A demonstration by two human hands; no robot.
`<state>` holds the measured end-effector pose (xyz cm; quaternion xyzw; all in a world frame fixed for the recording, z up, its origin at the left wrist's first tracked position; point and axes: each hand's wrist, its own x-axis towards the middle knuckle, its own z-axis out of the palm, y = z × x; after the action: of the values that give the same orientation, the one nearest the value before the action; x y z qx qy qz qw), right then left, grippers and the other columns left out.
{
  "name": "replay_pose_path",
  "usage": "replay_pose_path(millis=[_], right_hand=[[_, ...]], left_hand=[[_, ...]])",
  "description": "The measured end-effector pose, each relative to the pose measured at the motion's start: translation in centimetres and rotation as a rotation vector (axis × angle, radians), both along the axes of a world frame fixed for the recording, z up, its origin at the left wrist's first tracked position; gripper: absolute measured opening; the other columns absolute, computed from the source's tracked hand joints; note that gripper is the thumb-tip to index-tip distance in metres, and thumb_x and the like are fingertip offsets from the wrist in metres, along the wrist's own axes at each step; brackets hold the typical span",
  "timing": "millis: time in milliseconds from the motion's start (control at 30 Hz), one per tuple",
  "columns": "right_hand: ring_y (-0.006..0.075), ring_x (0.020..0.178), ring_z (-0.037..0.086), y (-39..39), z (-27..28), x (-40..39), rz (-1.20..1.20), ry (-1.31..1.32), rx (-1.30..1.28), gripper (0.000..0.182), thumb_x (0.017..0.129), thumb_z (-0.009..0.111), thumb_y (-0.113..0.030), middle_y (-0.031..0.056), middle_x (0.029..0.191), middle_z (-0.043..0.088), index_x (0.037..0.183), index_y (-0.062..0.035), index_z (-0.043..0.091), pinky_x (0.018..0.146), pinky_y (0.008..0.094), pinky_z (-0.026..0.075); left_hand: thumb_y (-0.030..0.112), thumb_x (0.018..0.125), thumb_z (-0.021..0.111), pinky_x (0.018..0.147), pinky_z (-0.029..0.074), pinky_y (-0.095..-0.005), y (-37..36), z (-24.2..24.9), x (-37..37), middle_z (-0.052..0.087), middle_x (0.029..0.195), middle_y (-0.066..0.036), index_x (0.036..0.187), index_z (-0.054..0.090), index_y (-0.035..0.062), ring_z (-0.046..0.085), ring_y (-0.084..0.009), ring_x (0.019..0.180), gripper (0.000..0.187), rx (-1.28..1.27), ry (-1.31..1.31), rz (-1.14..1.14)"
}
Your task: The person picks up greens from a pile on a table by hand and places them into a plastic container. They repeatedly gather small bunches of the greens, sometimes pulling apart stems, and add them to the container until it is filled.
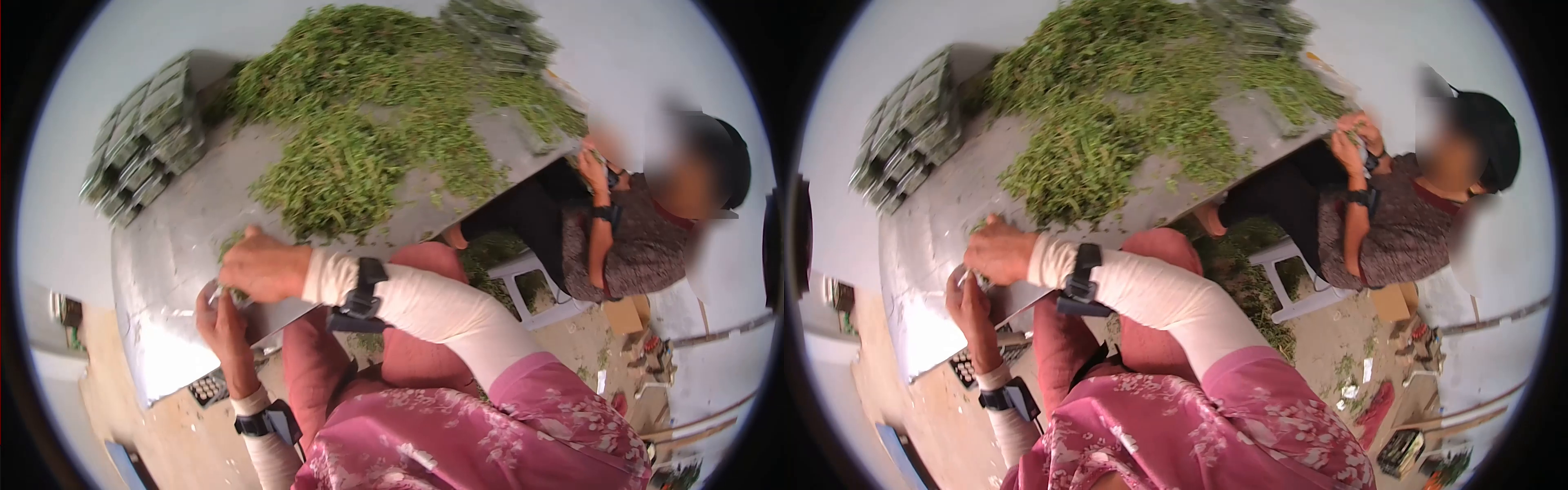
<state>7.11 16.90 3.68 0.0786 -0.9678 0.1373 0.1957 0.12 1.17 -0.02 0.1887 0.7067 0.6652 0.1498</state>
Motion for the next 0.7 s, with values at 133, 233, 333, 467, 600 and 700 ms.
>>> replay_pose_path(millis=[133, 233, 333, 467, 600, 700], right_hand=[[0.0293, 0.084, 0.067, 1.8, 1.8, 0.4, -0.051, 0.082, -0.039, 0.006, 0.078, 0.059, -0.007, 0.0090, 0.083, 0.067, 0.081, -0.0093, 0.065, 0.080, 0.0483, 0.046], [0.0320, 0.076, 0.066, 5.0, 3.0, 0.8, -0.115, 0.188, -0.026, 0.007, 0.080, 0.059, -0.009, 0.0135, 0.077, 0.065, 0.077, -0.0063, 0.064, 0.070, 0.0441, 0.051], [0.0327, 0.068, 0.066, 9.4, 4.1, 2.0, -0.218, 0.311, -0.150, 0.009, 0.082, 0.059, -0.008, 0.0162, 0.074, 0.065, 0.080, -0.0031, 0.066, 0.063, 0.0404, 0.053], [0.0304, 0.066, 0.066, 13.0, 5.5, 5.5, -0.555, 0.160, -0.227, 0.010, 0.081, 0.064, -0.011, 0.0164, 0.074, 0.066, 0.080, -0.0019, 0.068, 0.065, 0.0381, 0.053], [0.0313, 0.069, 0.067, 14.1, 6.5, 6.8, -0.779, -0.113, -0.138, 0.014, 0.077, 0.072, -0.015, 0.0172, 0.075, 0.067, 0.076, -0.0009, 0.069, 0.068, 0.0387, 0.054], [0.0342, 0.073, 0.069, 14.4, 5.5, 6.5, -0.849, -0.227, -0.066, 0.019, 0.074, 0.076, -0.019, 0.0194, 0.077, 0.069, 0.076, -0.0013, 0.071, 0.071, 0.0411, 0.055]], left_hand=[[0.012, 0.094, 0.061, 0.044, 0.030, -0.0201, 0.0, 0.7, 0.6, 0.050, 0.061, 0.004, 0.121, 0.054, -0.0067, 0.041, -0.0037, 0.050, 0.034, 0.009, -0.008, -0.009], [0.013, 0.093, 0.061, 0.044, 0.031, -0.0205, -0.1, 1.3, 0.8, 0.050, 0.060, 0.003, 0.122, 0.054, -0.0062, 0.042, -0.0043, 0.049, 0.035, 0.003, -0.023, -0.018], [0.012, 0.095, 0.060, 0.043, 0.024, -0.0205, 0.2, 0.9, 0.8, 0.043, 0.060, 0.006, 0.120, 0.054, -0.0026, 0.033, -0.0019, 0.049, 0.029, 0.039, -0.038, -0.010], [0.012, 0.093, 0.062, 0.045, 0.032, -0.0209, 0.0, 1.1, 0.7, 0.050, 0.059, 0.002, 0.122, 0.055, -0.0060, 0.042, -0.0046, 0.049, 0.035, 0.032, -0.019, -0.013], [0.010, 0.093, 0.062, 0.045, 0.032, -0.0207, 0.0, 1.3, 0.8, 0.050, 0.059, 0.003, 0.122, 0.054, -0.0066, 0.043, -0.0042, 0.049, 0.035, 0.049, -0.021, -0.020], [0.010, 0.093, 0.062, 0.045, 0.032, -0.0207, -0.1, 1.6, 0.9, 0.050, 0.059, 0.003, 0.122, 0.053, -0.0068, 0.043, -0.0041, 0.049, 0.035, 0.038, -0.030, -0.024]])
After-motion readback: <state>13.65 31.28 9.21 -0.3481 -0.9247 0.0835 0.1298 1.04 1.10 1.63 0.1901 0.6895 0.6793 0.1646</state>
